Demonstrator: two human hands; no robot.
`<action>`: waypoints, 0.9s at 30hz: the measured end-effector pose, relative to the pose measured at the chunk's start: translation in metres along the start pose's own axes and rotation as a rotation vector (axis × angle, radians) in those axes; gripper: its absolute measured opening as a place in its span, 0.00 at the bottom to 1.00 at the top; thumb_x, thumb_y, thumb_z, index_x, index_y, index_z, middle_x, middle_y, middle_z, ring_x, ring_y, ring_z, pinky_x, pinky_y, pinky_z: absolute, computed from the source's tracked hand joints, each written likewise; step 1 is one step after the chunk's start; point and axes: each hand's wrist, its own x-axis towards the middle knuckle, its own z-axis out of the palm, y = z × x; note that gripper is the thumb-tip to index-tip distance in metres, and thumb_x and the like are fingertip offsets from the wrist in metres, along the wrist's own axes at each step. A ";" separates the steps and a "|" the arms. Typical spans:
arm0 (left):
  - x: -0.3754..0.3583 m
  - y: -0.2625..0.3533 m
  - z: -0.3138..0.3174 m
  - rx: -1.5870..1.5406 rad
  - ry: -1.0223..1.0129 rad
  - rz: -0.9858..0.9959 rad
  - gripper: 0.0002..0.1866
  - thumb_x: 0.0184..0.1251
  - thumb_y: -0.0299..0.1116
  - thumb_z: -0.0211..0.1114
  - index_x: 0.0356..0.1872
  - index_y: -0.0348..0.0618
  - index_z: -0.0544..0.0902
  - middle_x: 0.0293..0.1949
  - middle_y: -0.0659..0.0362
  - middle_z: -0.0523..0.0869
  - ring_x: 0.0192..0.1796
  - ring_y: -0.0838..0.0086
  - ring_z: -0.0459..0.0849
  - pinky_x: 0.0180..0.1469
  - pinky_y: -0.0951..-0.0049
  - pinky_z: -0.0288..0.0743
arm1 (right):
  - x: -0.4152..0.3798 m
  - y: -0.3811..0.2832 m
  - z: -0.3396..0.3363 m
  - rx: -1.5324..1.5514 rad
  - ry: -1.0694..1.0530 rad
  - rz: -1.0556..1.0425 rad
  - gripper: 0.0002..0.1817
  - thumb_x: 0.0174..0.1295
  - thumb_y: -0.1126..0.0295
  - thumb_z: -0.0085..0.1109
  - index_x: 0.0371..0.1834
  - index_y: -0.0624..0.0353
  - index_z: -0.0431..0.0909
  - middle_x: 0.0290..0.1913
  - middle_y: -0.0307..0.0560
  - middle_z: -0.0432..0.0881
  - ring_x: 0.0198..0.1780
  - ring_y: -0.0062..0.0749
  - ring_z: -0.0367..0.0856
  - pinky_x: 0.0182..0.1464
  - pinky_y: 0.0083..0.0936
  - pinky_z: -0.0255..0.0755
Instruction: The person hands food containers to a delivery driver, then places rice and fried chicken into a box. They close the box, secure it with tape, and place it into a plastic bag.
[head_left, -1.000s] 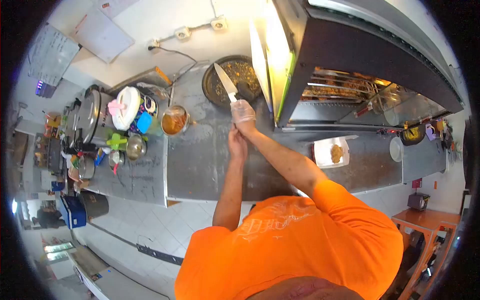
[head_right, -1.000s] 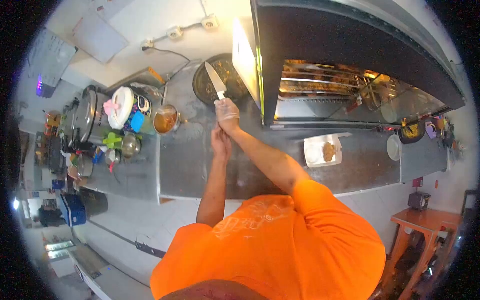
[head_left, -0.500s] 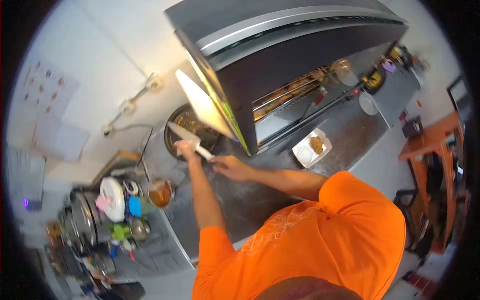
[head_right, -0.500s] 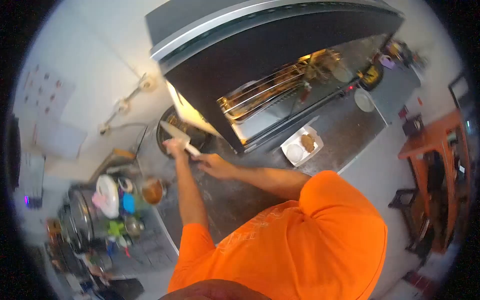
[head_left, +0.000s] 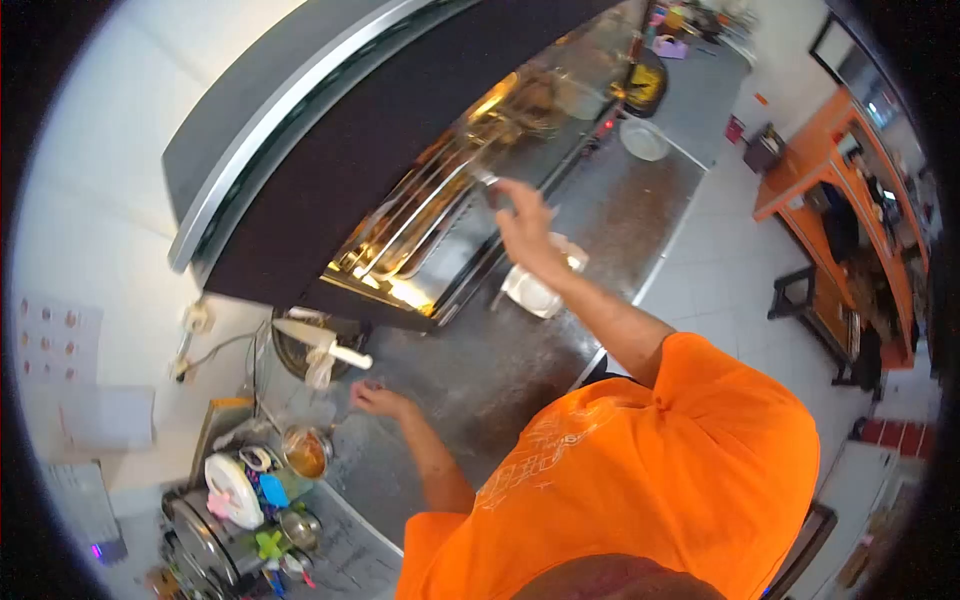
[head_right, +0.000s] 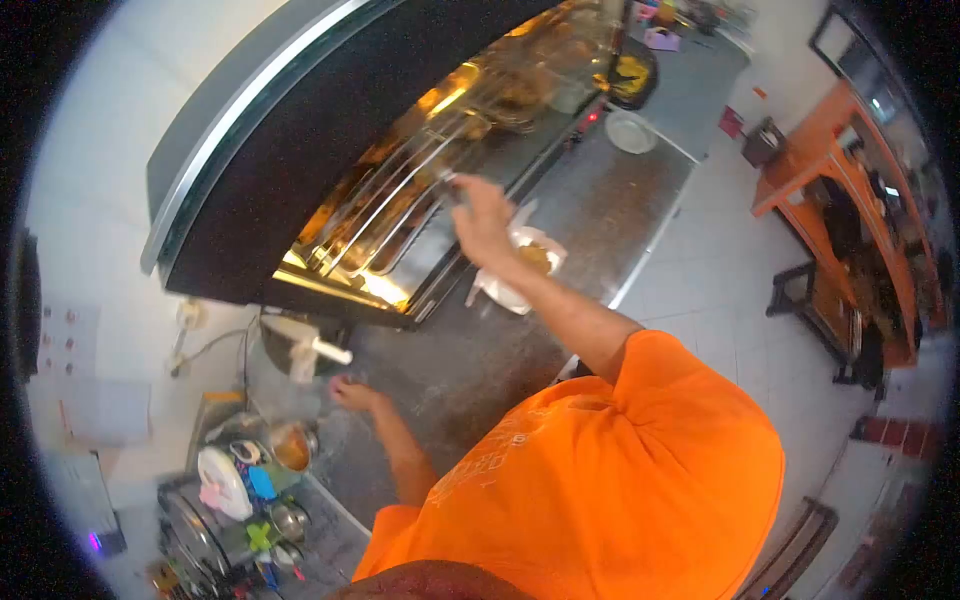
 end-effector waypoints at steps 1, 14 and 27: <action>-0.042 -0.006 0.001 0.163 -0.100 -0.010 0.11 0.71 0.32 0.53 0.47 0.36 0.76 0.41 0.57 0.78 0.43 0.72 0.75 0.47 0.72 0.71 | -0.010 -0.012 0.000 0.038 -0.031 0.020 0.24 0.53 0.70 0.54 0.57 0.53 0.76 0.54 0.51 0.78 0.59 0.49 0.71 0.63 0.44 0.59; -0.278 -0.108 0.117 0.567 -0.620 0.232 0.17 0.71 0.33 0.55 0.55 0.32 0.76 0.48 0.50 0.82 0.49 0.62 0.80 0.55 0.61 0.74 | -0.049 -0.019 -0.097 0.173 -1.051 -0.354 0.32 0.60 0.65 0.55 0.70 0.52 0.63 0.68 0.56 0.63 0.70 0.54 0.59 0.69 0.50 0.58; -0.350 -0.101 0.180 0.611 -0.775 0.054 0.28 0.79 0.47 0.44 0.56 0.27 0.77 0.54 0.45 0.82 0.49 0.60 0.84 0.54 0.59 0.77 | -0.081 0.364 -0.592 -0.210 -0.936 0.681 0.30 0.64 0.52 0.59 0.64 0.58 0.71 0.60 0.60 0.77 0.62 0.53 0.75 0.63 0.41 0.69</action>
